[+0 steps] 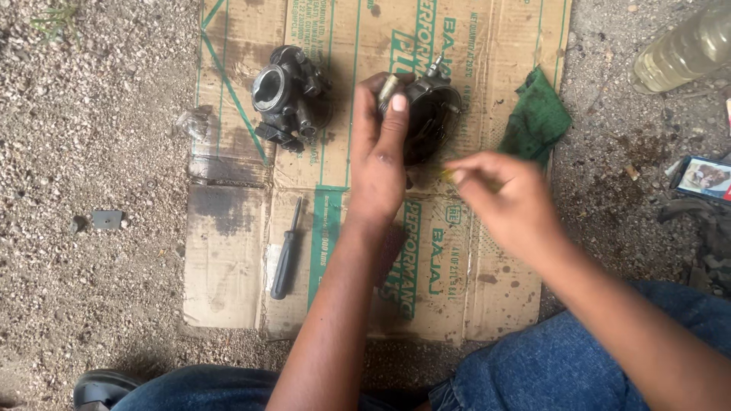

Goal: The person cleans a carburetor part using a screwdriver and a brush, and pours liquid from a plastic bottle over the assembly while sitting on the ground.

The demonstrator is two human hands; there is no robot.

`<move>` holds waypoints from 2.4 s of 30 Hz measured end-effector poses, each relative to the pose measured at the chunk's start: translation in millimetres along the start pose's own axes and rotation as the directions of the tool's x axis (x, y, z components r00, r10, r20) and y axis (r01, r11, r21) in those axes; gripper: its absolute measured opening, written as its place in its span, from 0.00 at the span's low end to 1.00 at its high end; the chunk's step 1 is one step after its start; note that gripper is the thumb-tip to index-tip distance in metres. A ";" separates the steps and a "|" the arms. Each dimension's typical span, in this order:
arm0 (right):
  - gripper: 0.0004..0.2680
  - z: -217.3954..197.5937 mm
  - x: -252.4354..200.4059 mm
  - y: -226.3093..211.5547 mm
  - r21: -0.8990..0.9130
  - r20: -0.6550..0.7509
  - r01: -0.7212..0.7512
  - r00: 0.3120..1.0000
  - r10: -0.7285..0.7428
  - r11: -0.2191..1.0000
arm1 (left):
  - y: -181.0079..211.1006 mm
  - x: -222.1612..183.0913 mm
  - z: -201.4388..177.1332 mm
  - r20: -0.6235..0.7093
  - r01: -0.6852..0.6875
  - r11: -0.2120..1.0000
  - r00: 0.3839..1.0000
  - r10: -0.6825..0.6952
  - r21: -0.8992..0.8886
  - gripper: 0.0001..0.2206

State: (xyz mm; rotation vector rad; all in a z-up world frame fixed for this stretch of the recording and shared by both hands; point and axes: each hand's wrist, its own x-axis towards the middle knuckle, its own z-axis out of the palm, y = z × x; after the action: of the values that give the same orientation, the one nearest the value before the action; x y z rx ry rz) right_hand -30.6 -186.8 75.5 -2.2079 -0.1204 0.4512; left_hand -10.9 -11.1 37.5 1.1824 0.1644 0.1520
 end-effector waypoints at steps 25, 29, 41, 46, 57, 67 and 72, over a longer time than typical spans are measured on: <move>0.04 -13.2 13.7 4.5 -0.061 -0.126 -0.004 0.992 -0.004 0.998 | 4.6 -0.8 0.7 -0.001 -0.018 0.999 1.000 0.018 0.042 0.12; 0.04 4.4 -1.9 -3.1 -0.086 -0.041 -0.020 0.999 0.017 0.996 | 3.7 -0.5 -0.9 0.001 -0.010 1.000 1.000 0.010 0.022 0.12; 0.04 -1.6 3.7 10.1 -0.116 -0.116 0.185 0.973 -0.198 0.976 | -5.5 -0.7 -2.8 -0.001 -0.023 0.999 1.000 0.023 0.041 0.14; 0.05 -21.7 10.0 11.7 0.047 -0.180 0.174 0.970 -0.163 0.984 | -3.8 3.0 -5.5 -0.010 -0.021 0.984 1.000 0.024 0.177 0.19; 0.02 -106.2 -22.2 29.8 0.850 -0.363 0.141 0.855 0.370 0.508 | -13.9 5.9 -12.8 -0.212 0.072 0.948 0.977 -0.005 0.311 0.25; 0.04 18.4 -12.3 57.0 0.570 -0.306 0.184 0.952 -0.001 0.801 | 59.1 -6.4 139.2 0.353 -0.546 0.681 0.837 0.419 0.488 0.25; 0.04 24.5 -22.7 21.4 0.227 -0.109 0.278 0.960 -0.259 0.934 | 39.9 -6.5 262.8 0.828 -0.793 0.541 0.484 0.283 0.279 0.22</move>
State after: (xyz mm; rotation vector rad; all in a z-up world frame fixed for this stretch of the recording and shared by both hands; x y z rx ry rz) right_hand -62.1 -187.6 51.4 -1.9317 -0.3069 0.2146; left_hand 35.9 -235.7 172.0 1.8931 -1.0161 0.2463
